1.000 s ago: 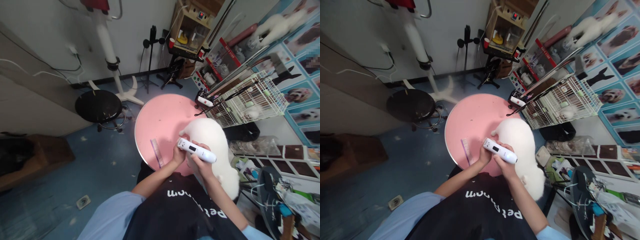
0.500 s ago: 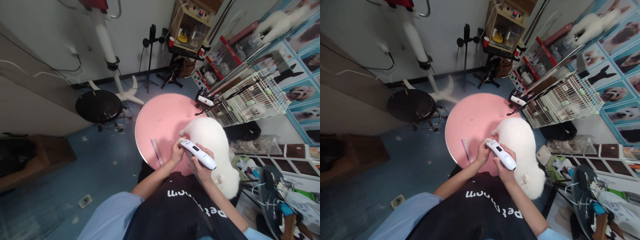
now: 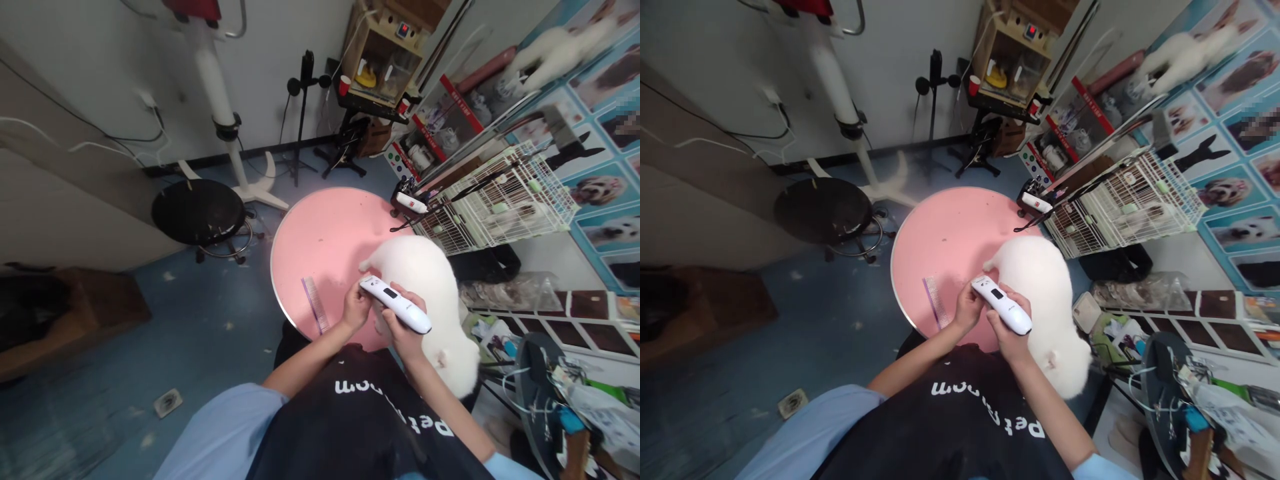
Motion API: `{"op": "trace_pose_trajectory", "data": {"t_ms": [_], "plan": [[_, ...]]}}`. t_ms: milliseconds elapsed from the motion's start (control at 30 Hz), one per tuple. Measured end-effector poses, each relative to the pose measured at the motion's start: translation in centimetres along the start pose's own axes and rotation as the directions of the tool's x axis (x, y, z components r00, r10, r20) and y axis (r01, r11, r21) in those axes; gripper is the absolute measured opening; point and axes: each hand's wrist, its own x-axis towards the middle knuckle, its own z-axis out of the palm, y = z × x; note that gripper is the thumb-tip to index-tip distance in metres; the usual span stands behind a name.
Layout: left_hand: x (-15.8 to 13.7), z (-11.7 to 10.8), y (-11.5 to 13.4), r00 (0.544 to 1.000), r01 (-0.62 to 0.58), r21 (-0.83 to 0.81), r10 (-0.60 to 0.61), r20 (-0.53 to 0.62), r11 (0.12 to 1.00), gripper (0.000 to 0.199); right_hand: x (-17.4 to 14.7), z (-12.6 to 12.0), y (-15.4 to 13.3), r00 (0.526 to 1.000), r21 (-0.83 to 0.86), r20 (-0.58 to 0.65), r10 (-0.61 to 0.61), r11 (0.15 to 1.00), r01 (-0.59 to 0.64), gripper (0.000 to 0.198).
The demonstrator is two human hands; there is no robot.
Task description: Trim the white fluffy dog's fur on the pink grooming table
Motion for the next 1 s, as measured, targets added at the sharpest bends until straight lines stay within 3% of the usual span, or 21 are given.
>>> {"op": "trace_pose_trajectory", "data": {"t_ms": [233, 367, 467, 567, 667, 800, 1000], "plan": [[0.1, 0.2, -0.1, 0.998, -0.006, 0.063, 0.010, -0.060, 0.998, 0.034, 0.0, -0.3, 0.0, 0.996, -0.019, 0.064, -0.056, 0.998, 0.058, 0.039], [0.2, 0.2, 0.4, 0.996, -0.022, 0.071, 0.029, -0.085, 0.997, 0.031, 0.7, -0.7, 0.2, 0.971, -0.002, 0.228, -0.067, 0.998, 0.069, 0.041], [0.3, 0.2, 1.0, 0.998, 0.028, 0.046, -0.025, -0.057, 0.999, 0.023, 1.3, -1.3, -0.2, 0.936, -0.002, 0.353, -0.005, 1.000, 0.006, 0.041], [0.4, 0.4, 1.5, 1.000, 0.011, -0.014, -0.011, 0.010, 1.000, 0.018, 1.2, -1.7, -0.8, 0.962, 0.055, 0.273, -0.011, 0.998, -0.004, 0.042], [0.5, 0.5, 1.7, 1.000, -0.020, 0.034, 0.021, -0.021, 0.999, 0.012, 0.7, -1.9, -1.2, 0.984, 0.030, 0.151, -0.093, 0.996, 0.090, 0.038], [0.5, 0.2, 1.2, 0.997, -0.041, 0.135, 0.049, -0.055, 0.990, 0.015, 0.6, -1.9, -1.1, 0.963, -0.024, 0.231, -0.137, 0.989, 0.146, 0.040], [0.2, -0.3, 0.2, 0.998, -0.055, 0.122, 0.056, -0.006, 0.991, 0.021, 0.7, -2.0, -0.5, 0.944, -0.057, 0.300, -0.137, 0.985, 0.161, 0.044]]}}
